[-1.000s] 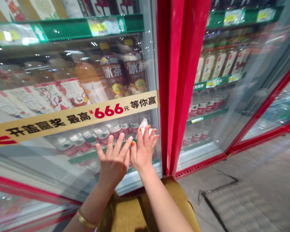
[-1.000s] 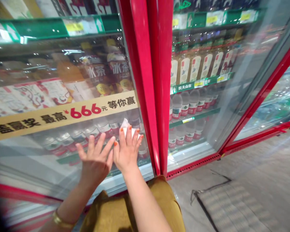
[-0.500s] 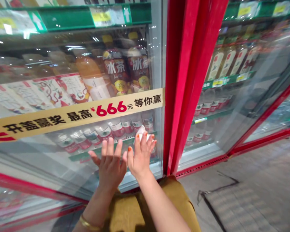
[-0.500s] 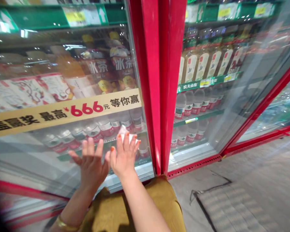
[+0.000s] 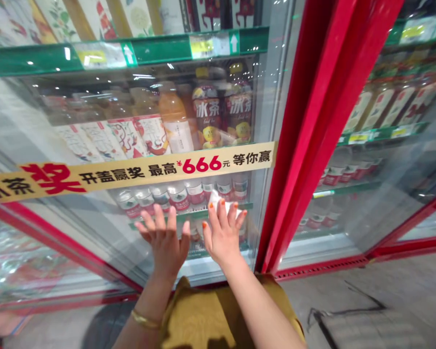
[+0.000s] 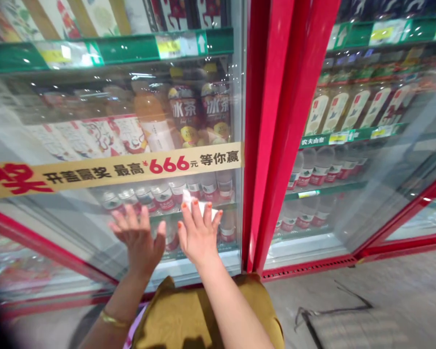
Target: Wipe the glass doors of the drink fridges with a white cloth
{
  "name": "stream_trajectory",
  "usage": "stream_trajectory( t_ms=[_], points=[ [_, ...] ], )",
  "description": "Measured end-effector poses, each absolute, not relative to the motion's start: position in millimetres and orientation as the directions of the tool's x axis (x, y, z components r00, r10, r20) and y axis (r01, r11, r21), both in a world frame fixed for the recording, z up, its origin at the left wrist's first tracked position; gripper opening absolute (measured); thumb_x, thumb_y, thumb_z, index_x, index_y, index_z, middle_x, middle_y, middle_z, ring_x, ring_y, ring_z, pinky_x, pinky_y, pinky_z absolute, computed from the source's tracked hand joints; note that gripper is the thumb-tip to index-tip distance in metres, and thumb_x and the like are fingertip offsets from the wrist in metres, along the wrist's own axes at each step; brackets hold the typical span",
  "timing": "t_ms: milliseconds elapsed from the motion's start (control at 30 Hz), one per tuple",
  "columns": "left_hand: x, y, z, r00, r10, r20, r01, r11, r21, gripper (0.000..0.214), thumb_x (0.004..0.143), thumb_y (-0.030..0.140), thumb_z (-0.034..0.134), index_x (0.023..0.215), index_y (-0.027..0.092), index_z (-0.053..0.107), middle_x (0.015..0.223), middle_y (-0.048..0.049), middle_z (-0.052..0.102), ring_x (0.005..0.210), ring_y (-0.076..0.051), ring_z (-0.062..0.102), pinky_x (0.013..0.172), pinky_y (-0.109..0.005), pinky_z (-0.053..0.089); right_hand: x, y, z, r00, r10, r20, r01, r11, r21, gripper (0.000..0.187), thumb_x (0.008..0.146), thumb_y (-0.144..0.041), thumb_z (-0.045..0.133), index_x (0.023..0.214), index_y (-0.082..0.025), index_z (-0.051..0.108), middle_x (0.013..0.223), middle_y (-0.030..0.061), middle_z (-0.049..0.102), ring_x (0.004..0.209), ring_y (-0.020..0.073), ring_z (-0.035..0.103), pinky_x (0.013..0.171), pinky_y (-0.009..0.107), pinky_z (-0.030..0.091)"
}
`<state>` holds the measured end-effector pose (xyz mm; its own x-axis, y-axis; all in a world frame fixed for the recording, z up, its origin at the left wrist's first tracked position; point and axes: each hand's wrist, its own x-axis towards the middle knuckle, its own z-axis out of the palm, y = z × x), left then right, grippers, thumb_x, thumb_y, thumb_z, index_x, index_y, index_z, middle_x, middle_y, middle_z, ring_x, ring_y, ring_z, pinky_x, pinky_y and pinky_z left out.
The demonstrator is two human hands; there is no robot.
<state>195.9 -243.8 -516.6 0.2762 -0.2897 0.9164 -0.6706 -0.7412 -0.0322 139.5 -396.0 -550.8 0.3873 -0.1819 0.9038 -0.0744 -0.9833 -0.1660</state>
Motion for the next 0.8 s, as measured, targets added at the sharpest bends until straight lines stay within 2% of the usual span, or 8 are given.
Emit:
stream_trajectory(
  t_ms=[133, 300, 367, 433, 533, 600, 700, 800],
  points=[
    [210, -249, -475, 0.242, -0.228, 0.943, -0.663, -0.749, -0.011, 0.084, 0.102, 0.025, 0.064, 0.176, 0.032, 0.025, 0.188, -0.0084, 0.007, 0.174, -0.037, -0.007, 0.138, -0.072, -0.002, 155, -391, -495, 0.373, -0.145, 0.917, -0.073, -0.989, -0.127, 0.082, 0.103, -0.038, 0.063, 0.176, -0.03, 0.028, 0.186, 0.002, 0.022, 0.174, 0.0357, -0.013, 0.138, 0.068, -0.011],
    [187, -234, -548, 0.275, -0.361, 0.891, -0.654, -0.75, -0.103, 0.095, 0.099, 0.017, 0.068, 0.177, 0.033, 0.018, 0.187, -0.0081, 0.008, 0.175, -0.033, 0.003, 0.142, -0.063, 0.008, 122, -381, -590, 0.42, 0.063, 0.905, 0.078, -0.996, 0.034, 0.052, 0.105, -0.036, 0.062, 0.157, -0.036, 0.062, 0.183, -0.0116, 0.026, 0.175, 0.0237, 0.001, 0.143, 0.051, -0.004],
    [179, -224, -571, 0.299, -0.386, 0.873, -0.644, -0.756, -0.114, 0.095, 0.099, 0.016, 0.068, 0.177, 0.036, 0.018, 0.187, -0.0063, 0.01, 0.175, -0.031, 0.003, 0.142, -0.06, 0.007, 115, -384, -612, 0.432, 0.093, 0.897, 0.098, -0.994, 0.055, 0.044, 0.107, -0.035, 0.059, 0.15, -0.04, 0.068, 0.18, -0.0154, 0.032, 0.175, 0.0183, 0.003, 0.144, 0.047, -0.001],
    [179, -217, -565, 0.316, -0.336, 0.887, -0.632, -0.772, -0.067, 0.093, 0.1, 0.017, 0.067, 0.177, 0.037, 0.02, 0.187, -0.0053, 0.008, 0.175, -0.032, 0.001, 0.142, -0.062, 0.005, 117, -388, -596, 0.443, 0.079, 0.893, 0.09, -0.995, 0.044, 0.051, 0.106, -0.036, 0.061, 0.158, -0.039, 0.061, 0.179, -0.0122, 0.036, 0.175, 0.0199, 0.002, 0.144, 0.051, -0.005],
    [192, -218, -515, 0.334, -0.201, 0.921, -0.627, -0.777, 0.058, 0.086, 0.103, 0.021, 0.064, 0.176, 0.037, 0.022, 0.188, -0.0061, 0.005, 0.174, -0.035, -0.003, 0.14, -0.067, 0.002, 141, -390, -524, 0.446, -0.008, 0.895, 0.051, -0.998, -0.034, 0.076, 0.105, -0.038, 0.063, 0.175, -0.034, 0.033, 0.181, -0.0025, 0.034, 0.175, 0.0296, -0.008, 0.138, 0.065, -0.015],
    [205, -222, -481, 0.328, -0.143, 0.934, -0.636, -0.765, 0.107, 0.082, 0.105, 0.024, 0.06, 0.177, 0.034, 0.021, 0.188, -0.0073, 0.006, 0.174, -0.035, -0.001, 0.14, -0.067, 0.003, 157, -384, -485, 0.439, -0.058, 0.897, 0.036, -0.996, -0.082, 0.082, 0.105, -0.038, 0.062, 0.177, -0.034, 0.023, 0.183, 0.0004, 0.032, 0.174, 0.0337, -0.012, 0.135, 0.071, -0.017],
    [213, -225, -475, 0.32, -0.132, 0.938, -0.641, -0.759, 0.112, 0.081, 0.105, 0.022, 0.056, 0.177, 0.033, 0.019, 0.187, -0.0078, 0.007, 0.174, -0.035, 0.001, 0.141, -0.065, 0.004, 159, -372, -495, 0.46, 0.044, 0.887, 0.065, -0.998, 0.016, 0.073, 0.107, -0.039, 0.058, 0.175, -0.036, 0.03, 0.182, -0.0029, 0.033, 0.175, 0.0305, -0.008, 0.136, 0.067, -0.019],
    [201, -219, -522, 0.321, -0.213, 0.923, -0.659, -0.75, 0.056, 0.086, 0.103, 0.016, 0.058, 0.177, 0.034, 0.018, 0.187, -0.0074, 0.009, 0.174, -0.032, 0.001, 0.142, -0.06, 0.006, 135, -367, -566, 0.482, 0.221, 0.848, 0.152, -0.974, 0.168, 0.058, 0.107, -0.036, 0.059, 0.165, -0.037, 0.052, 0.177, -0.0086, 0.041, 0.175, 0.0195, -0.005, 0.141, 0.053, -0.013]
  ],
)
